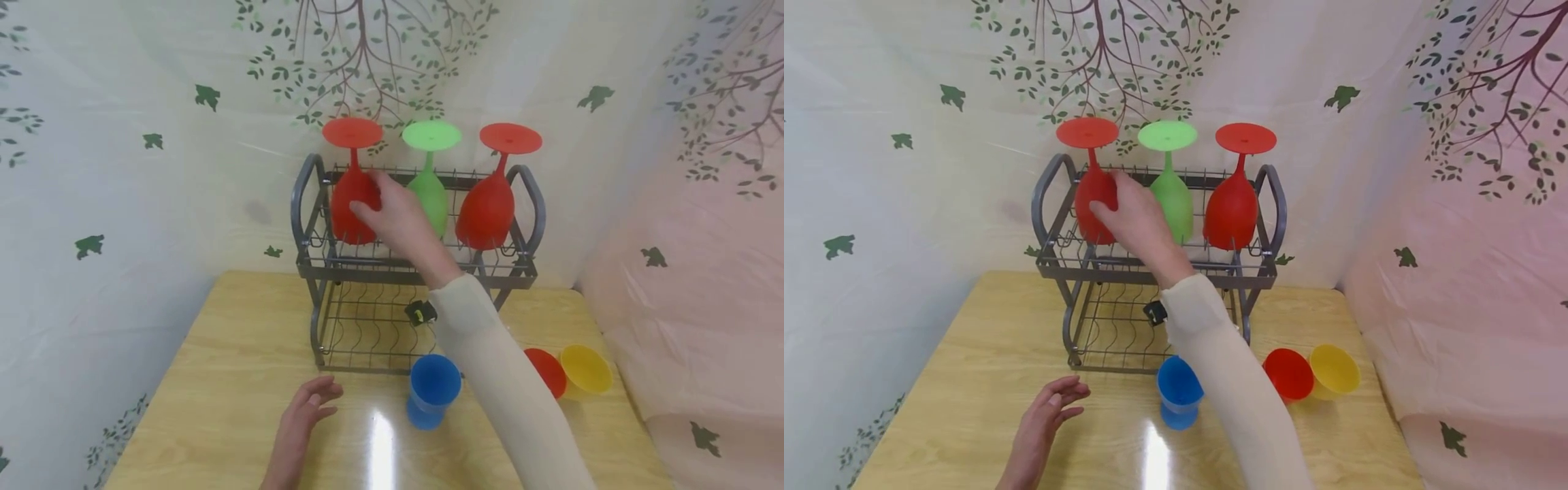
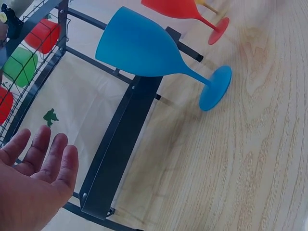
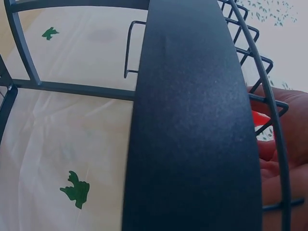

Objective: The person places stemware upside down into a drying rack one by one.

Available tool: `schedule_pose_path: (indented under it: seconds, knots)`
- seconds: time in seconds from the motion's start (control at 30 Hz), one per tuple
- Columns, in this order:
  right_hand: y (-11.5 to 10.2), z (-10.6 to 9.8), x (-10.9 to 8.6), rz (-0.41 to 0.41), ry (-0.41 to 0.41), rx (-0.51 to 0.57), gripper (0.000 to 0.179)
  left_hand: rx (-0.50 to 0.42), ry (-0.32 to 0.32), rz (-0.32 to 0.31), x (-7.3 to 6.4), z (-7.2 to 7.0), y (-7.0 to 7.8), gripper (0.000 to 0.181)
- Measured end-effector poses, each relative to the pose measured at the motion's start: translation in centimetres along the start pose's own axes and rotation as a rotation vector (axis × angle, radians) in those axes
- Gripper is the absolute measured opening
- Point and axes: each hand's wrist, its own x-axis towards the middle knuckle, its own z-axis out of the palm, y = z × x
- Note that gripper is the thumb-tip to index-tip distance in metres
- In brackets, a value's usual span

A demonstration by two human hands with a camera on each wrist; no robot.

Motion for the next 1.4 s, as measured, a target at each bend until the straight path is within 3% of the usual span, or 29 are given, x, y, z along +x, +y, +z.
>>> schedule_pose_path:
  seconds: [0.3, 0.67, 1.07, 1.27, 1.4]
  knots:
    - [0.6, -0.9, -2.1, -0.076, 0.068, 0.048, 0.067, -0.017, -0.016, 0.023, 0.0, 0.4, 0.1, 0.035]
    - [1.1, -1.7, -7.4, -0.214, 0.163, 0.087, 0.06, -0.013, -0.017, 0.015, -0.2, 1.5, -0.2, 0.033]
    - [3.3, -1.9, -12.5, -0.353, 0.322, 0.165, 0.055, 0.04, -0.057, 0.079, -0.5, 2.6, -0.1, 0.033]
    - [4.9, -1.6, -15.1, -0.362, 0.4, 0.163, 0.055, 0.047, -0.079, 0.103, -0.6, 2.9, -0.3, 0.034]
    - [5.9, -1.5, -16.6, -0.346, 0.398, 0.189, 0.054, 0.05, -0.094, 0.121, -0.5, 3.0, -0.5, 0.034]
